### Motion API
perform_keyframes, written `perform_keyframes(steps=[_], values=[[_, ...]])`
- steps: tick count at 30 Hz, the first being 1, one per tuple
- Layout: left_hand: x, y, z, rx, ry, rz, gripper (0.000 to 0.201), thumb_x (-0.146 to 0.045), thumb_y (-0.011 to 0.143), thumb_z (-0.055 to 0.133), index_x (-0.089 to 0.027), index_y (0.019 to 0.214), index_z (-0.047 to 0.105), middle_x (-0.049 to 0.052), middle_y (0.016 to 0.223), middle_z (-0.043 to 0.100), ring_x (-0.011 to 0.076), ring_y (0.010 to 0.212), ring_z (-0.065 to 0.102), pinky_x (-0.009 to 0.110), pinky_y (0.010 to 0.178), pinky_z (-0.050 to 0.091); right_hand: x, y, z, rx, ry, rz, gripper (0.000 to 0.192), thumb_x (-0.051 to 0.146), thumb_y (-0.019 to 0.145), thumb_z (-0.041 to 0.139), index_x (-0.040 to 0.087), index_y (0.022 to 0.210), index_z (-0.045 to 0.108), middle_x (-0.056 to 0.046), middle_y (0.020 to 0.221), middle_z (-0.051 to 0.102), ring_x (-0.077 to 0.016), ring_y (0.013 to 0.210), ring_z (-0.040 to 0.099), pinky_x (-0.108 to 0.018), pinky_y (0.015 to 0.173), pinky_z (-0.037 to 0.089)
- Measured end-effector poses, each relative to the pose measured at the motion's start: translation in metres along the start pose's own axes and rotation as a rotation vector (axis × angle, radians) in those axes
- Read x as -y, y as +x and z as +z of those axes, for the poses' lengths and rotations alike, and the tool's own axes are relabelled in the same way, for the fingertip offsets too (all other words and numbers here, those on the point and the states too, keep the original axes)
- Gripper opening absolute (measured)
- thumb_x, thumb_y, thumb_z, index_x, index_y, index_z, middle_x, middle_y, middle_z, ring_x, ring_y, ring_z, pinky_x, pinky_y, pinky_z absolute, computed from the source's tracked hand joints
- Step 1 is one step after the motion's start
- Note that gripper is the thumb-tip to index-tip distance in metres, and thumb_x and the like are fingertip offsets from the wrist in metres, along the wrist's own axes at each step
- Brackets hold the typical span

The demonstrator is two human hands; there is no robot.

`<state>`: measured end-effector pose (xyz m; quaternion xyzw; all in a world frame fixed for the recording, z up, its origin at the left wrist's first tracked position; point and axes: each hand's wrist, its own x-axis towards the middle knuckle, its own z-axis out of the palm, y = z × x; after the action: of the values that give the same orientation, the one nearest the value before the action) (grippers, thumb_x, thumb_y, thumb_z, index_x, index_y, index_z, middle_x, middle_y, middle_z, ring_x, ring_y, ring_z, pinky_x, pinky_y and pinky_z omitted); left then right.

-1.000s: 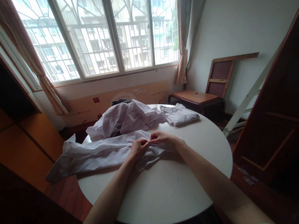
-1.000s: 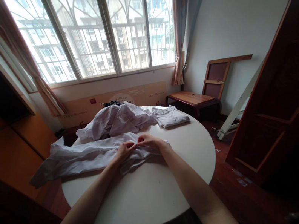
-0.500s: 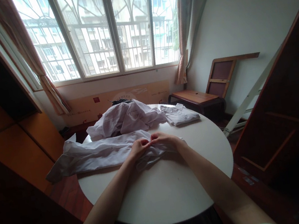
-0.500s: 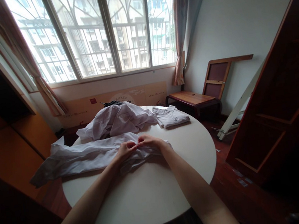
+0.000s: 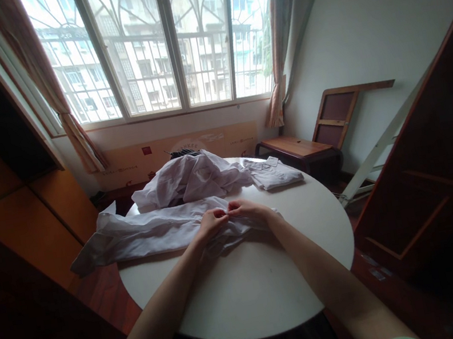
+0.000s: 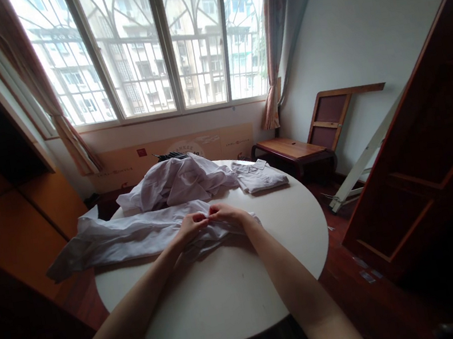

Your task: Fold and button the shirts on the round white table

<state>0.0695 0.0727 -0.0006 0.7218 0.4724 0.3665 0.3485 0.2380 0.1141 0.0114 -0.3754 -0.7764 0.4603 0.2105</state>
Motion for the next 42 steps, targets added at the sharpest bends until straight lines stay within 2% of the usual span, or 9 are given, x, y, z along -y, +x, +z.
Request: perform_keyframes(steps=[7, 16, 20, 23, 26, 29, 31, 36, 42], values=[[0.000, 0.001, 0.005, -0.051, -0.053, 0.001, 0.016, -0.022, 0.068, 0.055, -0.012, 0.074, 0.066, 0.003, 0.070, 0.065, 0.0116, 0.060, 0.056, 0.022, 0.057, 0.042, 0.003, 0.000, 0.002, -0.092, -0.004, 0.043, 0.004, 0.017, 0.065, 0.050, 0.016, 0.067, 0.046, 0.005, 0.060, 0.041, -0.0081, 0.056, 0.034, -0.022, 0.052, 0.027], [0.002, 0.003, 0.008, -0.149, 0.154, 0.090, 0.018, -0.027, 0.070, 0.056, -0.016, 0.081, 0.066, 0.002, 0.074, 0.066, 0.0122, 0.064, 0.056, 0.022, 0.060, 0.042, -0.002, 0.006, 0.001, -0.213, -0.103, 0.086, 0.003, 0.013, 0.067, 0.046, 0.016, 0.068, 0.046, 0.004, 0.060, 0.044, -0.0083, 0.055, 0.036, -0.021, 0.051, 0.028], [0.004, 0.001, 0.007, -0.110, 0.305, 0.096, 0.026, -0.040, 0.069, 0.059, -0.016, 0.073, 0.065, 0.001, 0.066, 0.062, 0.0117, 0.059, 0.052, 0.022, 0.056, 0.038, -0.007, 0.004, -0.008, -0.312, -0.261, 0.080, 0.003, 0.018, 0.073, 0.050, 0.016, 0.070, 0.050, 0.001, 0.068, 0.052, -0.0099, 0.063, 0.044, -0.020, 0.056, 0.032], [0.003, -0.002, 0.008, -0.097, 0.383, 0.127, 0.024, -0.039, 0.069, 0.060, -0.016, 0.067, 0.063, 0.000, 0.062, 0.058, 0.0110, 0.057, 0.049, 0.022, 0.055, 0.036, -0.012, 0.002, -0.015, -0.428, -0.330, 0.123, 0.006, 0.020, 0.077, 0.049, 0.016, 0.073, 0.052, -0.001, 0.074, 0.057, -0.0117, 0.069, 0.048, -0.021, 0.061, 0.035], [-0.001, -0.003, 0.009, -0.155, 0.431, 0.241, 0.019, -0.035, 0.071, 0.061, -0.016, 0.066, 0.062, 0.002, 0.073, 0.058, 0.0126, 0.068, 0.051, 0.024, 0.063, 0.038, -0.016, 0.000, -0.019, -0.589, -0.436, 0.206, 0.010, 0.021, 0.081, 0.046, 0.016, 0.081, 0.054, -0.005, 0.081, 0.061, -0.0138, 0.075, 0.053, -0.022, 0.065, 0.036], [-0.004, -0.003, 0.010, -0.196, 0.466, 0.340, 0.018, -0.031, 0.074, 0.059, -0.016, 0.065, 0.057, 0.004, 0.083, 0.056, 0.0141, 0.078, 0.051, 0.025, 0.071, 0.039, -0.016, -0.002, -0.018, -0.661, -0.563, 0.255, 0.015, 0.024, 0.084, 0.044, 0.016, 0.089, 0.055, -0.008, 0.088, 0.064, -0.0166, 0.080, 0.056, -0.024, 0.066, 0.036], [-0.005, -0.003, 0.011, -0.163, 0.481, 0.332, 0.021, -0.032, 0.078, 0.054, -0.016, 0.065, 0.054, 0.003, 0.076, 0.054, 0.0129, 0.070, 0.049, 0.025, 0.066, 0.038, -0.015, -0.003, -0.015, -0.648, -0.621, 0.245, 0.019, 0.030, 0.084, 0.045, 0.017, 0.091, 0.056, -0.009, 0.090, 0.064, -0.0184, 0.084, 0.058, -0.024, 0.067, 0.037], [0.000, -0.004, 0.009, -0.117, 0.499, 0.270, 0.030, -0.041, 0.083, 0.045, -0.016, 0.069, 0.051, -0.001, 0.061, 0.048, 0.0102, 0.054, 0.040, 0.023, 0.052, 0.028, -0.015, -0.003, -0.009, -0.469, -0.723, 0.225, 0.041, 0.048, 0.073, 0.058, 0.015, 0.098, 0.058, -0.012, 0.098, 0.064, -0.0251, 0.091, 0.059, -0.026, 0.068, 0.039], [0.002, -0.004, 0.002, -0.109, 0.569, 0.177, 0.045, -0.047, 0.087, 0.033, -0.016, 0.063, 0.054, -0.001, 0.056, 0.049, 0.0102, 0.050, 0.039, 0.024, 0.051, 0.025, -0.015, 0.000, -0.006, -0.446, -0.754, 0.230, 0.034, 0.040, 0.076, 0.055, 0.015, 0.099, 0.058, -0.012, 0.099, 0.065, -0.0250, 0.091, 0.060, -0.026, 0.068, 0.040]])
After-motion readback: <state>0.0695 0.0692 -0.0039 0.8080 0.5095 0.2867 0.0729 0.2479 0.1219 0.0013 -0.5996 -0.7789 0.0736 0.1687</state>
